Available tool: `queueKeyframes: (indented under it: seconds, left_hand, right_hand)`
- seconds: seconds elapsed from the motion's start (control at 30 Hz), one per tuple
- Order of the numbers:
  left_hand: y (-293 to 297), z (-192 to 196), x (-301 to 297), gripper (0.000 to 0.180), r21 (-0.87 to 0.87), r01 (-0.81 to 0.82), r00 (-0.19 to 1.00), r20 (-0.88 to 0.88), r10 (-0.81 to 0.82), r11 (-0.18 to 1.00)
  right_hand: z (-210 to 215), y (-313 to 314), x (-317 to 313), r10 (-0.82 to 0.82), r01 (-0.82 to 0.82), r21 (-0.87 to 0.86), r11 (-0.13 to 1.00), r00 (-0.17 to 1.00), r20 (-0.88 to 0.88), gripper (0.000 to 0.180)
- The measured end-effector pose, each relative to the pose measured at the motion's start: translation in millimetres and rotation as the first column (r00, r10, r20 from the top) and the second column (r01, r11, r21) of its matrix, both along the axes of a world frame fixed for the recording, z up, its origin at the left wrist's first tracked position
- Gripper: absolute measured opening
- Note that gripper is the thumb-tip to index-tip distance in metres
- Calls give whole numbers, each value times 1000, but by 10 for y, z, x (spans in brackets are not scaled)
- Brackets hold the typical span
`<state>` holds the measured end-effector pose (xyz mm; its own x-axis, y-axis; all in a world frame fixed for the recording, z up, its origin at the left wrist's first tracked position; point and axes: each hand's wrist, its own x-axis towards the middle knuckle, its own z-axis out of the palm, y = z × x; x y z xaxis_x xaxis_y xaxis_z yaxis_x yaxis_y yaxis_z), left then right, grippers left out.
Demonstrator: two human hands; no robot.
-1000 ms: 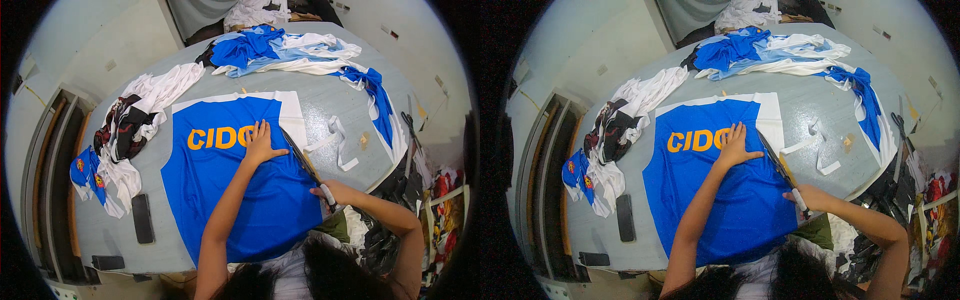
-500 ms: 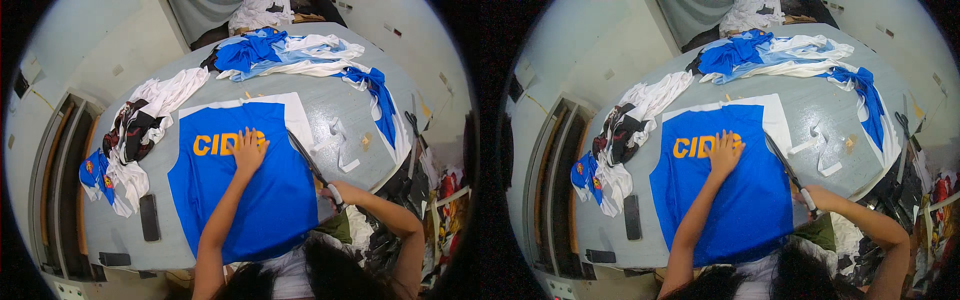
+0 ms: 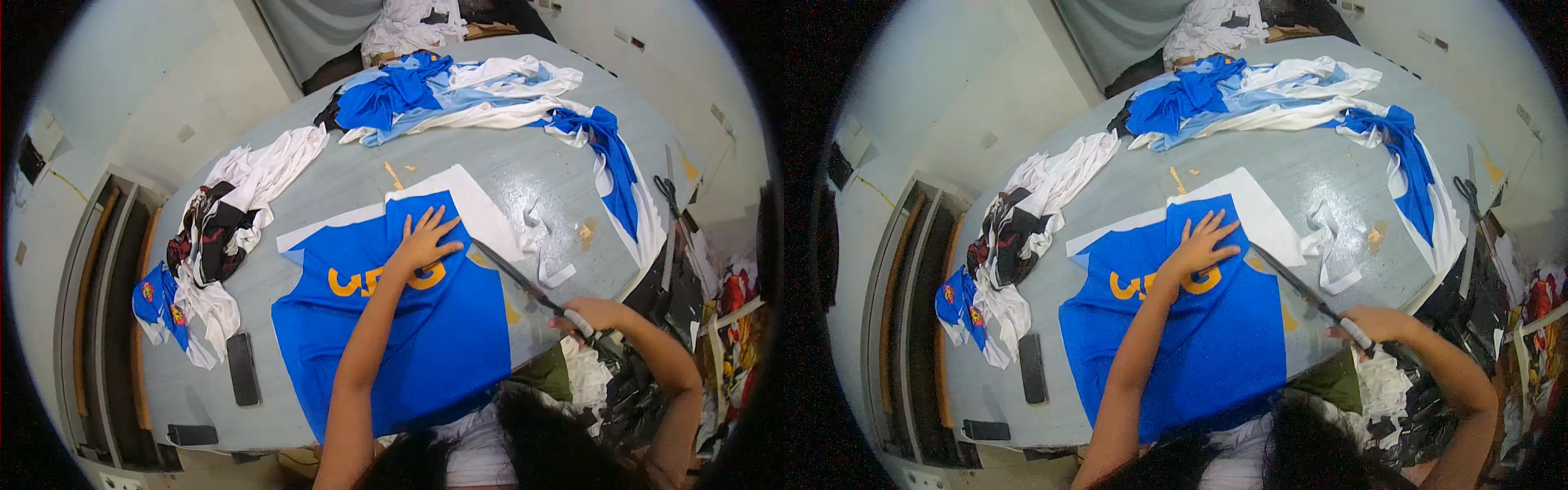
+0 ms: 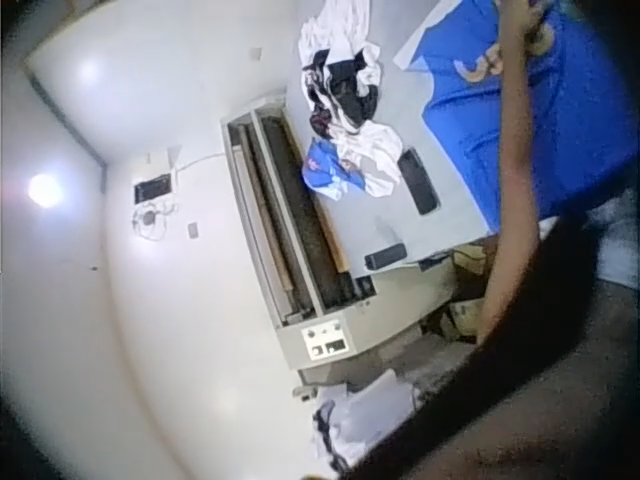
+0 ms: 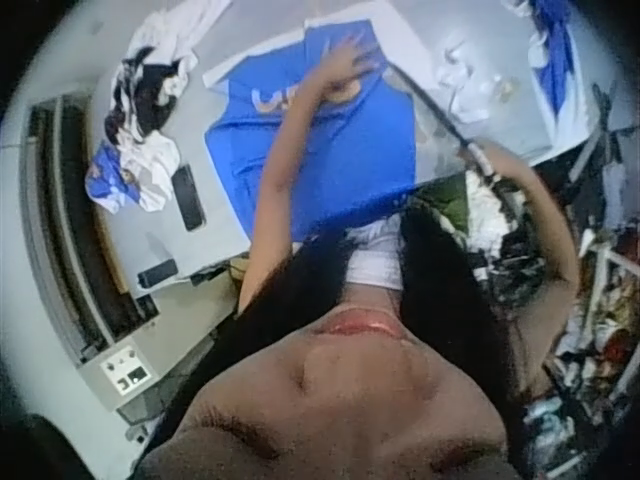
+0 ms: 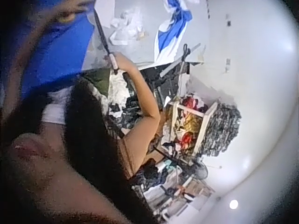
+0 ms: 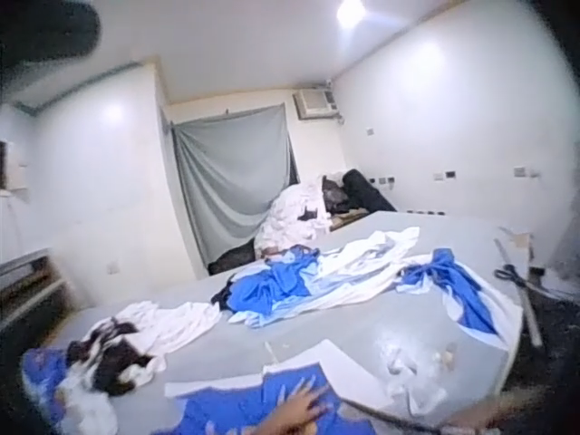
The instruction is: Cutting out blue and white sports jerseys from a large sheet of fabric using scissors.
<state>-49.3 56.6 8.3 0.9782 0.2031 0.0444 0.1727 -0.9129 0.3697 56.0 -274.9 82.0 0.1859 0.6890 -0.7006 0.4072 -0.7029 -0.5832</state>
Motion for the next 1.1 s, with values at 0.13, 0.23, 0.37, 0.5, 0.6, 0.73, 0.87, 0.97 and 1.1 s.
queueKeyframes:
  seconds: [0.13, 0.23, 0.37, 0.5, 0.6, 0.73, 0.87, 0.97, 1.1]
  left_hand:
    - [-127, -14, 63, 62, -21, -20, 1000, 21, 20, 1000]
    - [-144, -56, 68, 68, -2, -41, 997, 63, 41, 999]
    - [-123, -88, 46, 76, 20, -84, 992, 91, 82, 996]
    - [-134, -111, 65, 79, 18, -107, 986, 131, 104, 994]
    - [-125, -102, 100, 76, 17, -95, 989, 118, 93, 995]
    - [-60, -92, 81, 74, 27, -98, 990, 107, 95, 995]
    - [-78, -118, 50, 75, 31, -115, 987, 120, 110, 993]
    - [-91, -126, 42, 76, 41, -126, 985, 126, 120, 991]
    - [-92, -138, 39, 78, 34, -132, 983, 132, 126, 991]
  right_hand:
    - [-32, 27, -64, 72, -74, -31, 997, 996, -48, 65]
    - [-87, 112, -77, 73, -74, -9, 997, 994, -81, 68]
    - [-17, 343, -162, 52, -53, -14, 999, 998, -34, 69]
    - [19, 516, -235, -22, 17, -56, 998, 995, -95, 68]
    - [1, 547, -277, -99, 96, -37, 995, 992, -76, 65]
    - [-174, 559, -247, -104, 99, -51, 994, 990, -95, 63]
    - [-112, 575, -324, -65, 65, 1, 998, 998, -27, 67]
    - [-107, 565, -376, -54, 54, 5, 999, 999, 9, 67]
    - [-96, 528, -405, -43, 43, 0, 999, 998, 42, 68]
